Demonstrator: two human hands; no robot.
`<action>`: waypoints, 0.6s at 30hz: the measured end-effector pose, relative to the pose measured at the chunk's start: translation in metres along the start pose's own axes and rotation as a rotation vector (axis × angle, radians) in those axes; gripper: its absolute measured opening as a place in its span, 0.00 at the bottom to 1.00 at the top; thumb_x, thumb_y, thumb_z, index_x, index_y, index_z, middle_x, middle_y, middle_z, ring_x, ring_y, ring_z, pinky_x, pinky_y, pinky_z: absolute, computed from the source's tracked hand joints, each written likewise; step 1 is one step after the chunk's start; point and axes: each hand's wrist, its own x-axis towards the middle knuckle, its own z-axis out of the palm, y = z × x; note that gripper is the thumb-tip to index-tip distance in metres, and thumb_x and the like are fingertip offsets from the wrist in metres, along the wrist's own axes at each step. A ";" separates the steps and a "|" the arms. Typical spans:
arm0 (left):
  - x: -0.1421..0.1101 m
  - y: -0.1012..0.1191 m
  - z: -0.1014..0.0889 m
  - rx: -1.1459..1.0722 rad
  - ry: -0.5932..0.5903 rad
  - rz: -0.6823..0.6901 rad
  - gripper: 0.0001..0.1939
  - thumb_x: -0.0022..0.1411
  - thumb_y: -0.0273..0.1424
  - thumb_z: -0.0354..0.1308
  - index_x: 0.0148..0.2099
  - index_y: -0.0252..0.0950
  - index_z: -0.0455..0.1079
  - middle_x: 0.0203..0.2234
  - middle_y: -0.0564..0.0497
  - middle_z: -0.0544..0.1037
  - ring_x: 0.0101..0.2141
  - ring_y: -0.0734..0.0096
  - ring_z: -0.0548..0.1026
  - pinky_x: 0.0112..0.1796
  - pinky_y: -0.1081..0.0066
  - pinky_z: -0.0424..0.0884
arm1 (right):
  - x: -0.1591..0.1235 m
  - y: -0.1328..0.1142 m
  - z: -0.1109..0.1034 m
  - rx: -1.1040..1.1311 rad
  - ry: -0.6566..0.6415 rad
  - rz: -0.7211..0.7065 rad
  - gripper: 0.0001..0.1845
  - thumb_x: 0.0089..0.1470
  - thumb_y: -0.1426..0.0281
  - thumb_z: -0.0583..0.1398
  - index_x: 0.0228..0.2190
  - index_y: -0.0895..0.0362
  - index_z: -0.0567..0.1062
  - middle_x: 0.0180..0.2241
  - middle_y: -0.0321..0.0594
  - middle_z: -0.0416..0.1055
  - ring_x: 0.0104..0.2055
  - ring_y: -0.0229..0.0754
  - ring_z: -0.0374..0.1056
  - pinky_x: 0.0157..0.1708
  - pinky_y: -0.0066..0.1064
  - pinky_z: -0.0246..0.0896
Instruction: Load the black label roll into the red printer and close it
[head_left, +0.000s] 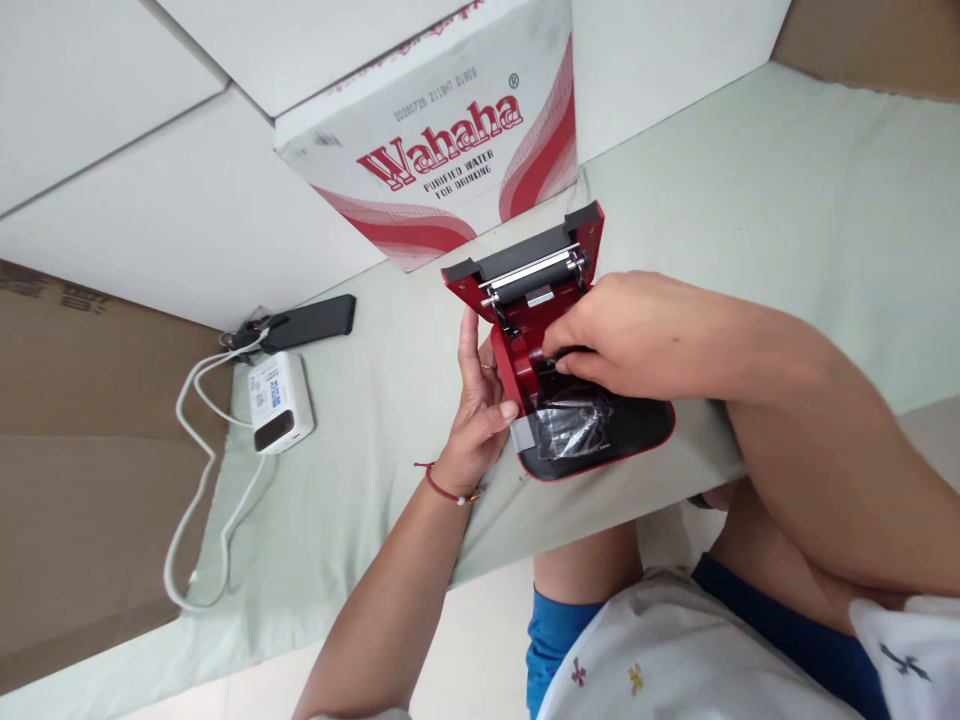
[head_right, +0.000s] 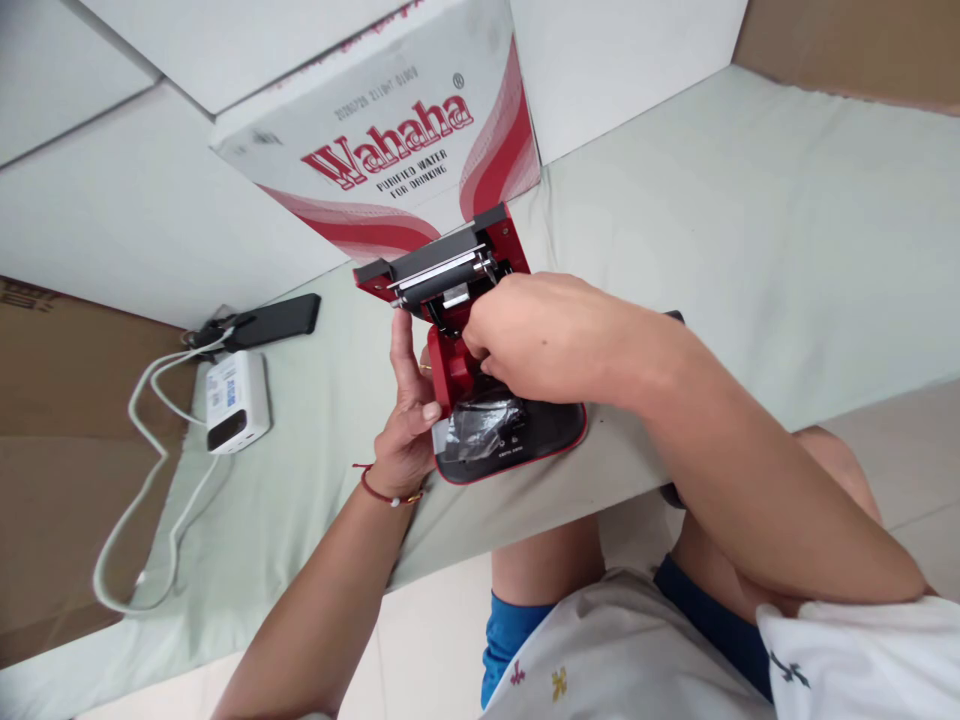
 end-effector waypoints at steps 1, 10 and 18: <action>0.000 -0.001 0.000 0.004 0.000 0.002 0.54 0.65 0.48 0.73 0.82 0.68 0.45 0.77 0.51 0.66 0.76 0.43 0.67 0.73 0.40 0.67 | -0.004 0.001 -0.004 0.040 0.027 -0.043 0.14 0.68 0.73 0.60 0.41 0.53 0.87 0.36 0.36 0.83 0.33 0.38 0.70 0.36 0.32 0.55; 0.001 0.001 0.003 -0.039 -0.005 -0.009 0.55 0.65 0.47 0.73 0.83 0.66 0.44 0.80 0.52 0.59 0.77 0.43 0.65 0.75 0.40 0.63 | -0.038 0.000 -0.021 0.095 0.733 0.036 0.19 0.72 0.69 0.60 0.59 0.53 0.82 0.52 0.36 0.84 0.52 0.45 0.76 0.54 0.34 0.68; 0.001 0.002 0.004 0.057 0.110 0.101 0.52 0.64 0.53 0.73 0.81 0.67 0.49 0.83 0.56 0.50 0.83 0.41 0.47 0.79 0.37 0.50 | -0.025 0.004 -0.008 0.045 0.493 -0.116 0.26 0.73 0.68 0.56 0.68 0.51 0.74 0.70 0.41 0.73 0.74 0.50 0.65 0.72 0.44 0.65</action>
